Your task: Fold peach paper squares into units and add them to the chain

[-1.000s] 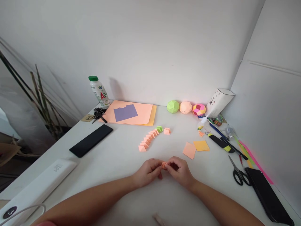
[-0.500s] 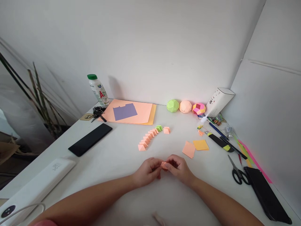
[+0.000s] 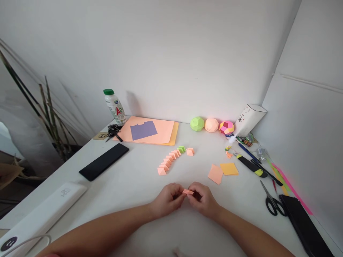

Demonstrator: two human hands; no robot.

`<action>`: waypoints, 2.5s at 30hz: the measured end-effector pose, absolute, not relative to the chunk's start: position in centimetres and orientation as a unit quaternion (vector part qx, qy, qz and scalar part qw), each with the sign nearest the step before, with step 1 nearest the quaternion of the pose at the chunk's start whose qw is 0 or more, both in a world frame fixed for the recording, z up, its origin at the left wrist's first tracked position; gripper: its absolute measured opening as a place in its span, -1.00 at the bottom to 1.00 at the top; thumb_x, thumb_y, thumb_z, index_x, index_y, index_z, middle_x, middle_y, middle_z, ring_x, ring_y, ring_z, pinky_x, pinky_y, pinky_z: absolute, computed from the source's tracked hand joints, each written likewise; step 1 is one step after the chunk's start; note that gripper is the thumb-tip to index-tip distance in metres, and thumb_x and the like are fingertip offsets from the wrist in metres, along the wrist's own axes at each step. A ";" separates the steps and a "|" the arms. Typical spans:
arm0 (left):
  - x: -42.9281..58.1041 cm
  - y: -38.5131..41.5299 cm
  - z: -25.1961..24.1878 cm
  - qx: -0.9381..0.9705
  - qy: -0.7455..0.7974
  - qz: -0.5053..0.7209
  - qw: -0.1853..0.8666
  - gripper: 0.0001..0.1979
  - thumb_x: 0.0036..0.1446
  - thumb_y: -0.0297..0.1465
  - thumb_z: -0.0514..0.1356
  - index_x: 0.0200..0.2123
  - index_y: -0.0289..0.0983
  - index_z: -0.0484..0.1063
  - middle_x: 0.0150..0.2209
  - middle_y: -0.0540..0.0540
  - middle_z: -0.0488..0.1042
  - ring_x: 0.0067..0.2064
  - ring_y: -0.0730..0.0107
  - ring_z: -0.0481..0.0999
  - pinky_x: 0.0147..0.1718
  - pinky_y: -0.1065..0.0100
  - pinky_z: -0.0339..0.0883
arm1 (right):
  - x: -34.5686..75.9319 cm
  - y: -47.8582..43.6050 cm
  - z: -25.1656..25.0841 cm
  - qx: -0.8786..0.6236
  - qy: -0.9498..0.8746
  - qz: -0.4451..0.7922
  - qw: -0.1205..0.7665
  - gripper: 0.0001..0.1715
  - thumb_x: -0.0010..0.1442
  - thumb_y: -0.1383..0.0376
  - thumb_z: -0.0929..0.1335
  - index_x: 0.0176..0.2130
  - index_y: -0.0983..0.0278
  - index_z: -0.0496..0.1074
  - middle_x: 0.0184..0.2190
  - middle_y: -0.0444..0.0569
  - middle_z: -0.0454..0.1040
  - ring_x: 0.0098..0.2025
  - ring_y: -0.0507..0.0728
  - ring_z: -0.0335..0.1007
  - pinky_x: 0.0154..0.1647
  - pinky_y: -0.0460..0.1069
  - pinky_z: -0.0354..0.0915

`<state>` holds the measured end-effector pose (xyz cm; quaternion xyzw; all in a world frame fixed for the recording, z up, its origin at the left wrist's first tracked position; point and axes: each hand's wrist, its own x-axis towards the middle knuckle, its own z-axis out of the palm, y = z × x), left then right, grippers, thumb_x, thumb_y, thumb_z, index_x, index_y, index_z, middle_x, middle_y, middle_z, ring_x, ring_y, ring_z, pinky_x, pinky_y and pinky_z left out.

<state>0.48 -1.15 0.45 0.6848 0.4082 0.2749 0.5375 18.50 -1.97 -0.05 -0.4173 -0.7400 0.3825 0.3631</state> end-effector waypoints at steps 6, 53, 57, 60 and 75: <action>0.7 -1.1 0.1 0.727 0.418 0.292 0.460 -0.74 0.12 -0.27 0.06 -0.56 -0.25 0.25 -0.62 0.04 0.28 -0.54 0.48 0.22 -0.57 0.46 0.13 | 18.3 -1.9 -0.5 -0.421 -0.760 0.342 0.358 -0.90 0.01 0.41 0.26 -0.50 0.26 0.21 -0.56 -0.16 0.24 -0.56 -0.01 0.10 -0.58 -0.12 0.08; 0.1 -0.7 -0.3 0.587 0.358 0.323 0.651 -0.65 0.14 -0.11 0.08 -0.46 -0.29 0.23 -0.57 0.01 0.41 -0.58 0.52 0.32 -0.55 0.44 0.18 | 19.4 -1.5 -0.5 -0.393 -0.616 0.568 0.378 -0.86 0.15 0.27 0.32 -0.38 0.25 0.24 -0.53 -0.19 0.27 -0.56 -0.02 0.25 -0.53 -0.09 0.24; 0.1 -0.5 -0.1 0.587 0.359 0.317 0.652 -0.63 0.17 -0.11 0.03 -0.42 -0.31 0.32 -0.50 -0.03 0.44 -0.56 0.51 0.34 -0.52 0.43 0.21 | 19.3 -1.6 -0.4 -0.366 -0.671 0.511 0.394 -0.91 0.12 0.40 0.29 -0.42 0.25 0.26 -0.50 -0.15 0.31 -0.58 -0.02 0.23 -0.56 -0.10 0.21; 0.1 -0.4 0.0 0.589 0.357 0.317 0.652 -0.63 0.19 -0.12 0.02 -0.39 -0.32 0.36 -0.50 -0.02 0.43 -0.55 0.51 0.34 -0.53 0.43 0.21 | 19.0 -1.7 -0.2 -0.343 -0.735 0.413 0.415 -0.84 0.05 0.48 0.28 -0.47 0.24 0.29 -0.54 -0.14 0.33 -0.54 0.01 0.24 -0.53 -0.09 0.20; 0.1 -0.5 -0.1 0.628 0.333 0.308 0.632 -0.67 0.23 -0.20 -0.04 -0.21 -0.28 0.40 -0.45 0.00 0.35 -0.55 0.54 0.26 -0.54 0.46 0.17 | 19.1 -1.5 -0.7 -0.339 -0.779 0.323 0.417 -0.83 0.14 0.42 0.29 -0.34 0.24 0.48 -0.41 0.00 0.44 -0.45 0.06 0.38 -0.49 -0.08 0.33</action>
